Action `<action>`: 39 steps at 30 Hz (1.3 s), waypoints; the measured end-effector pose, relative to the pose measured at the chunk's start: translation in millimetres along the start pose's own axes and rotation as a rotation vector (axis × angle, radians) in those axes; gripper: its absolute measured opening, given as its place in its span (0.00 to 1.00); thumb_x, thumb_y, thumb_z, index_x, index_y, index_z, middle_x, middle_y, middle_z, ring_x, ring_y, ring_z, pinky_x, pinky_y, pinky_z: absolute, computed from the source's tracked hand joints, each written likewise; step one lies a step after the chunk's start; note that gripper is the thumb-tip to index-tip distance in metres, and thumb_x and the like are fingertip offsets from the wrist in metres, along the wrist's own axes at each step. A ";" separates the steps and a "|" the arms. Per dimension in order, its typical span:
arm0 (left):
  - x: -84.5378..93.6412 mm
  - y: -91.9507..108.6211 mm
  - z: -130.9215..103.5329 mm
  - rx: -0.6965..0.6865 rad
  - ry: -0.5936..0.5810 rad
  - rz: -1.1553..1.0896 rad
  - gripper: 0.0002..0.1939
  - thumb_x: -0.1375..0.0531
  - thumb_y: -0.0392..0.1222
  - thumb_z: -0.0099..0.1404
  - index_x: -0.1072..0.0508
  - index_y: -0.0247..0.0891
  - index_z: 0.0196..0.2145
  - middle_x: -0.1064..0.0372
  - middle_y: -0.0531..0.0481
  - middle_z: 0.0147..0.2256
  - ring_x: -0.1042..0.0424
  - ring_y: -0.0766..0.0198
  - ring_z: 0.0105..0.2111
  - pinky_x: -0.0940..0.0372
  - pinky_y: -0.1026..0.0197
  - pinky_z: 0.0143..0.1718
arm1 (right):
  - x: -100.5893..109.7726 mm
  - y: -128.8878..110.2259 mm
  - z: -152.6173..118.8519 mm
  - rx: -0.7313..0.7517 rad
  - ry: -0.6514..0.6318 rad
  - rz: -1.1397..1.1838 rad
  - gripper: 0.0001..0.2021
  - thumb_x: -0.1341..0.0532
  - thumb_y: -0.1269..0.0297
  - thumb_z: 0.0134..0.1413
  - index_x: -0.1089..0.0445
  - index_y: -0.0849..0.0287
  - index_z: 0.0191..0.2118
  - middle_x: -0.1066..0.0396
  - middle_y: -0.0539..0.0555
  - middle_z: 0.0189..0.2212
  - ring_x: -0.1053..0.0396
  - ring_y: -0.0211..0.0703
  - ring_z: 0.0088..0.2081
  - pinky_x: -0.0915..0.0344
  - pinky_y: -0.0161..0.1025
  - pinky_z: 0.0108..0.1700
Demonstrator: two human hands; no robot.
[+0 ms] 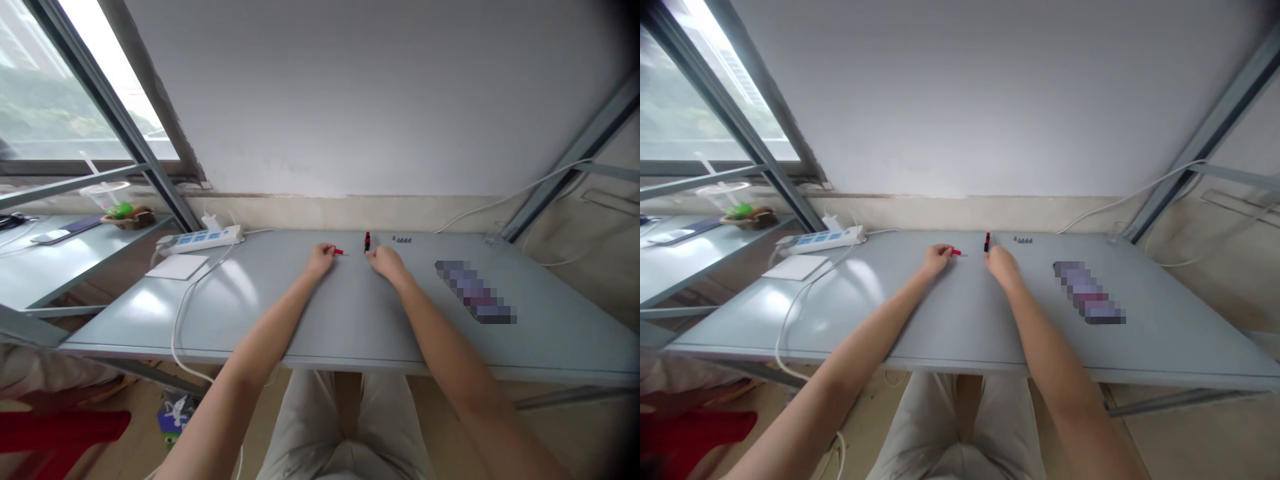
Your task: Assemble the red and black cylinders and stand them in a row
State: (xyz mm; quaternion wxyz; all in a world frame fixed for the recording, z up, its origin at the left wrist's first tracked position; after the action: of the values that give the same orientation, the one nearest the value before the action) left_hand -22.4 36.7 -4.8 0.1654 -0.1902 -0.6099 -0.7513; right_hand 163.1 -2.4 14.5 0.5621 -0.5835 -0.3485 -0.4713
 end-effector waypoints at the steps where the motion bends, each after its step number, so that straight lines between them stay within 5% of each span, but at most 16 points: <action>1: -1.7 1.0 -4.1 0.011 -0.021 -0.083 0.11 0.48 0.36 0.62 0.27 0.32 0.34 0.27 0.42 0.32 0.32 0.65 0.30 0.39 0.61 0.36 | 0.5 -5.6 -0.8 0.020 -0.006 0.062 0.18 0.51 0.57 0.59 0.29 0.64 0.35 0.28 0.64 0.35 0.30 0.49 0.38 0.39 0.38 0.37; 5: -2.8 11.8 -18.4 0.015 -0.072 -0.330 0.11 0.47 0.36 0.62 0.28 0.31 0.39 0.27 0.43 0.34 0.33 0.69 0.28 0.39 0.64 0.33 | -5.1 -21.6 -1.4 0.120 -0.073 0.418 0.24 0.58 0.54 0.61 0.32 0.61 0.27 0.31 0.56 0.22 0.34 0.40 0.26 0.42 0.35 0.30; 9: -0.1 21.7 -25.8 0.031 -0.083 -0.398 0.10 0.46 0.36 0.62 0.28 0.32 0.39 0.27 0.43 0.35 0.33 0.69 0.28 0.39 0.65 0.33 | -15.6 -22.7 0.9 0.161 -0.084 0.618 0.19 0.52 0.56 0.58 0.36 0.60 0.23 0.37 0.50 0.17 0.40 0.35 0.20 0.45 0.33 0.26; 19: 1.4 27.2 -30.2 0.031 -0.085 -0.492 0.09 0.45 0.35 0.61 0.27 0.33 0.39 0.27 0.43 0.36 0.34 0.70 0.27 0.38 0.64 0.33 | -12.5 -22.4 2.4 0.175 -0.037 0.755 0.14 0.48 0.60 0.57 0.38 0.60 0.24 0.37 0.49 0.18 0.42 0.33 0.19 0.46 0.32 0.24; 24: 2.6 25.2 -28.7 0.048 -0.050 -0.490 0.09 0.46 0.35 0.62 0.27 0.32 0.38 0.27 0.44 0.35 0.35 0.70 0.26 0.38 0.64 0.32 | -10.3 -21.5 1.5 0.174 -0.022 0.828 0.04 0.45 0.65 0.55 0.36 0.60 0.33 0.32 0.51 0.25 0.41 0.31 0.18 0.42 0.32 0.25; 32: 1.4 22.8 -28.9 0.047 -0.048 -0.479 0.08 0.44 0.36 0.61 0.27 0.34 0.36 0.28 0.46 0.32 0.35 0.69 0.26 0.39 0.65 0.31 | -5.5 -18.3 0.3 0.403 0.115 0.476 0.06 0.42 0.65 0.53 0.30 0.60 0.34 0.28 0.55 0.31 0.32 0.40 0.32 0.38 0.37 0.37; 39: -0.1 20.5 -27.6 0.028 -0.096 -0.489 0.10 0.41 0.41 0.57 0.28 0.34 0.37 0.29 0.47 0.30 0.37 0.72 0.23 0.44 0.67 0.24 | 2.3 -18.5 -6.5 0.388 0.127 0.171 0.06 0.43 0.66 0.54 0.30 0.58 0.37 0.28 0.56 0.36 0.32 0.44 0.39 0.39 0.38 0.39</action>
State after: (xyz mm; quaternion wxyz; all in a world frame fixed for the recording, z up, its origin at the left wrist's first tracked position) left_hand -14.7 5.5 7.5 -0.0480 -0.0700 -0.6553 -0.7506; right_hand 145.5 -6.8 22.2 0.7226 -0.4611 -0.3459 -0.3815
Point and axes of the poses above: each hand's wrist, its own z-axis towards the middle knuckle, its own x-axis out of the back of the hand, y = z × x, the point moved 2 cm from there along z, towards the middle knuckle
